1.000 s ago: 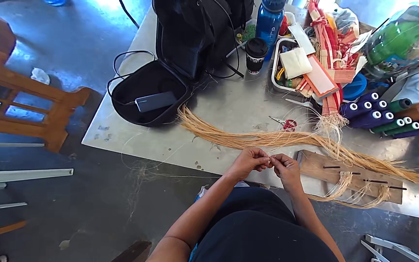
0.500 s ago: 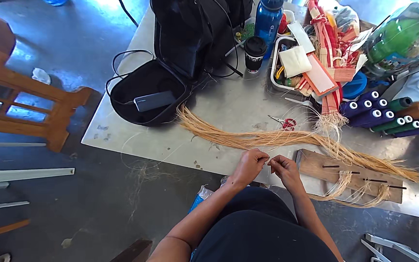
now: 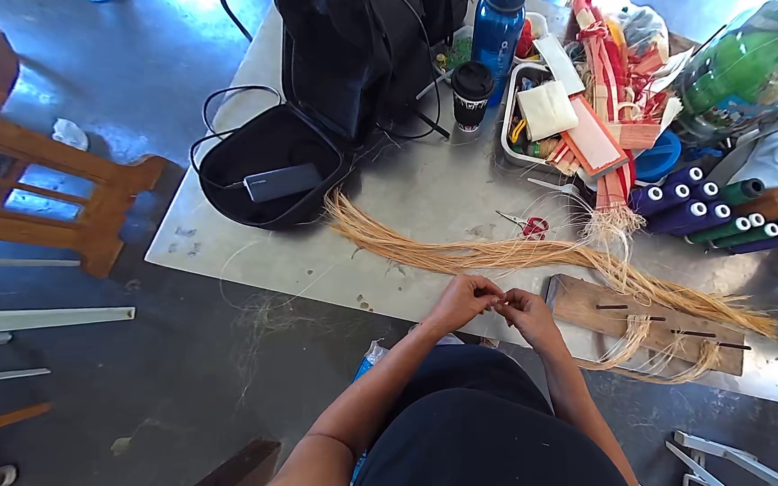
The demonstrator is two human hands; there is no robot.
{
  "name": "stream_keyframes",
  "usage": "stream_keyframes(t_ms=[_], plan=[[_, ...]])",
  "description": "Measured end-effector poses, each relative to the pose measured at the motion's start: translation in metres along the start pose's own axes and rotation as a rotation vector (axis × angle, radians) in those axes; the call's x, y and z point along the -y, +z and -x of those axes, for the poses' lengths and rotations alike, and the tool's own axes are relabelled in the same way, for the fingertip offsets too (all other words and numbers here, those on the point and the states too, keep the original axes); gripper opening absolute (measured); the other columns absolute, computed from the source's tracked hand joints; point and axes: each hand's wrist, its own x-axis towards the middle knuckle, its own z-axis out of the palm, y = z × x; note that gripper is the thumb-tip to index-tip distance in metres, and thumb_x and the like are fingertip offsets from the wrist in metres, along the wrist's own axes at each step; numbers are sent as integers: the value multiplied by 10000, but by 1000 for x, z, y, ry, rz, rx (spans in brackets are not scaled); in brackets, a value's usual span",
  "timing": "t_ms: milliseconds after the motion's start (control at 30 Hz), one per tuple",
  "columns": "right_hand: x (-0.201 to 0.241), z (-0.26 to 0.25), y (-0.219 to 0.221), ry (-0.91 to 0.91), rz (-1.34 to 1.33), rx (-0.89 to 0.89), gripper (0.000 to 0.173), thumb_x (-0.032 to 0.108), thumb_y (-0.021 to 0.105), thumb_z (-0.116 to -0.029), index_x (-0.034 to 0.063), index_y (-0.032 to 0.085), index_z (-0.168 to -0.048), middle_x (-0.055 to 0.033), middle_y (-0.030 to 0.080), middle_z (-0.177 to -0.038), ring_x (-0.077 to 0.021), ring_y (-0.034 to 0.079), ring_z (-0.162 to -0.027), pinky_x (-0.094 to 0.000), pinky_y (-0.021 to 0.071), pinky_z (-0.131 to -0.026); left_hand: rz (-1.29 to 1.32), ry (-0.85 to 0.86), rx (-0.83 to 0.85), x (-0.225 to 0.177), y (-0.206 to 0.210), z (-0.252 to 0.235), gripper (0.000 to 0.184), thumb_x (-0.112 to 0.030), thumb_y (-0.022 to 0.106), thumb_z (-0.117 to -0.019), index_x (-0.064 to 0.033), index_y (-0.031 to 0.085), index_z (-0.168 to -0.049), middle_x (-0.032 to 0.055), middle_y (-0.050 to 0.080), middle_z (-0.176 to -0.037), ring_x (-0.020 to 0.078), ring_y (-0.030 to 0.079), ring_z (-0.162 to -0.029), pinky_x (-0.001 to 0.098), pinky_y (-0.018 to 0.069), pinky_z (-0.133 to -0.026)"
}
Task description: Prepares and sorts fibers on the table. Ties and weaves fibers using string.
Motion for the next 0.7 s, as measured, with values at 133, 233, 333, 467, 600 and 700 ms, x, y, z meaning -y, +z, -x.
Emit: stream_keyframes(t_ms=[133, 233, 333, 467, 600, 700], plan=[[-2, 6, 3, -154, -30, -157, 129, 54, 667, -940, -21, 686, -1042, 55, 570, -634, 11, 491, -528, -155, 416, -529, 9, -88, -37, -1, 1, -1, 87, -36, 658, -967, 3, 730, -997, -10, 690, -816, -2, 625, -695, 179, 538, -692], [-10, 3, 9, -297, 33, -286, 97, 48, 650, -947, -26, 707, -974, 47, 596, -640, 40, 486, -527, -132, 413, -526, 1, -87, -29, 0, 5, -2, 82, -41, 665, -961, 0, 733, -982, -16, 692, -805, -11, 624, -683, 173, 535, -679], [-13, 2, 13, -367, 123, -357, 120, 50, 625, -952, -37, 708, -951, 24, 611, -657, 52, 486, -534, -120, 414, -530, 18, -68, -64, 0, 7, -2, 80, -47, 673, -958, -6, 739, -974, -26, 694, -793, -20, 616, -674, 164, 526, -664], [-8, 5, 15, -372, 183, -358, 132, 65, 625, -944, -39, 707, -952, 29, 589, -641, 61, 457, -533, -114, 386, -526, 267, -84, -42, 2, 4, -2, 71, 8, 655, -951, -14, 720, -931, -40, 681, -752, 2, 608, -640, 170, 514, -622], [-4, 3, 16, -354, 92, -271, 129, 44, 599, -942, -33, 703, -945, 34, 608, -665, 54, 490, -548, -122, 420, -535, 739, -280, 105, 7, -4, -3, 186, 50, 549, -985, -39, 703, -931, -26, 686, -760, 13, 610, -627, 162, 522, -621], [-9, -2, 17, -349, 50, -253, 109, 42, 619, -958, -38, 693, -959, 25, 618, -684, 41, 508, -560, -130, 437, -550, 950, -284, 50, 8, 2, -2, 231, 72, 490, -1006, -5, 701, -1060, 0, 686, -793, 32, 629, -653, 169, 544, -653]])
